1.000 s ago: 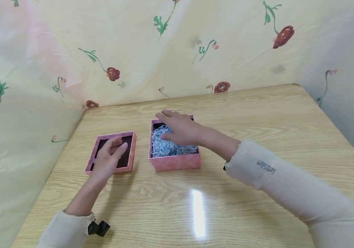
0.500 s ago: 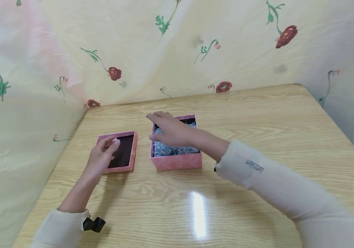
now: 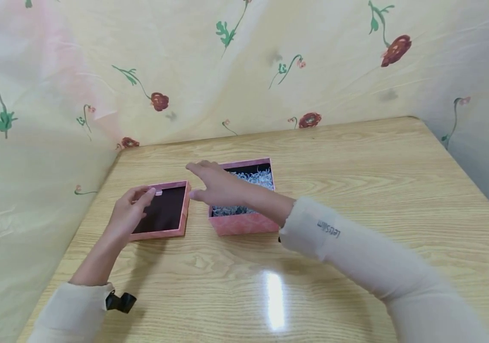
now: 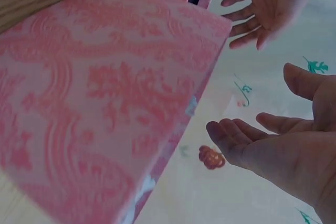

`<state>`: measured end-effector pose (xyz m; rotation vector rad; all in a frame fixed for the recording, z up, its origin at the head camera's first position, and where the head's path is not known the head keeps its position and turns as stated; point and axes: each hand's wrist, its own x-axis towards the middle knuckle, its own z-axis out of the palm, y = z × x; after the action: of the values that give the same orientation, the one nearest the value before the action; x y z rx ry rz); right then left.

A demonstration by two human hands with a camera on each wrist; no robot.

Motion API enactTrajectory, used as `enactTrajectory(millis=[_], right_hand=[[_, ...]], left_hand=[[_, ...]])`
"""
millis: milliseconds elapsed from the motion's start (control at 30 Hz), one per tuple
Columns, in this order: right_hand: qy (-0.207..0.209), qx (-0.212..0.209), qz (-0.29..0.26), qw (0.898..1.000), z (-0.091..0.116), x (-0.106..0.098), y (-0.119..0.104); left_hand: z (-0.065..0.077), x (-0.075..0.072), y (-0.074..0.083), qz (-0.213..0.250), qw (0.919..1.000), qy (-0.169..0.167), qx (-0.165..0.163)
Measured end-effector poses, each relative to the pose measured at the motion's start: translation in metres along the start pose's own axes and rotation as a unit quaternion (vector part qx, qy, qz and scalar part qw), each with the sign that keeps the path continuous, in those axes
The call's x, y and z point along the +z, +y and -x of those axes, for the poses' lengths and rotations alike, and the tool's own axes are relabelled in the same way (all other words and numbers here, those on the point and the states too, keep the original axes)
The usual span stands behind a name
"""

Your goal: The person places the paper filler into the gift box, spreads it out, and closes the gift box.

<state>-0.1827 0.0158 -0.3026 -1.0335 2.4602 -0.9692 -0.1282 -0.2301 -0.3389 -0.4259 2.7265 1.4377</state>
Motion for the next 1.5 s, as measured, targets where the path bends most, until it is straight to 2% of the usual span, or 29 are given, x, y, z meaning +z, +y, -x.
enactTrajectory(millis=[333, 533, 933, 1133, 1333, 1500], right_hand=[[-0.004, -0.008, -0.024, 1.0, -0.01, 0.017, -0.01], [-0.006, 0.003, -0.043, 0.999, -0.014, 0.026, -0.018], [-0.027, 0.021, -0.066, 0.997, -0.023, 0.053, -0.03], [-0.03, 0.053, -0.073, 0.995, -0.029, 0.072, -0.031], [-0.002, 0.079, -0.097, 0.992, -0.034, 0.09, -0.028], [0.011, 0.105, -0.111, 0.988, -0.036, 0.099, -0.026]], left_hand=[[-0.006, -0.013, -0.003, -0.009, 0.9995, 0.009, -0.029], [-0.007, -0.019, -0.006, -0.015, 0.9988, 0.008, -0.045], [-0.016, -0.04, -0.017, -0.051, 0.9963, -0.013, -0.067], [-0.026, -0.047, -0.028, -0.086, 0.9926, -0.024, -0.081], [-0.032, -0.049, -0.036, -0.125, 0.9864, -0.037, -0.1], [-0.035, -0.048, -0.041, -0.132, 0.9829, -0.054, -0.116]])
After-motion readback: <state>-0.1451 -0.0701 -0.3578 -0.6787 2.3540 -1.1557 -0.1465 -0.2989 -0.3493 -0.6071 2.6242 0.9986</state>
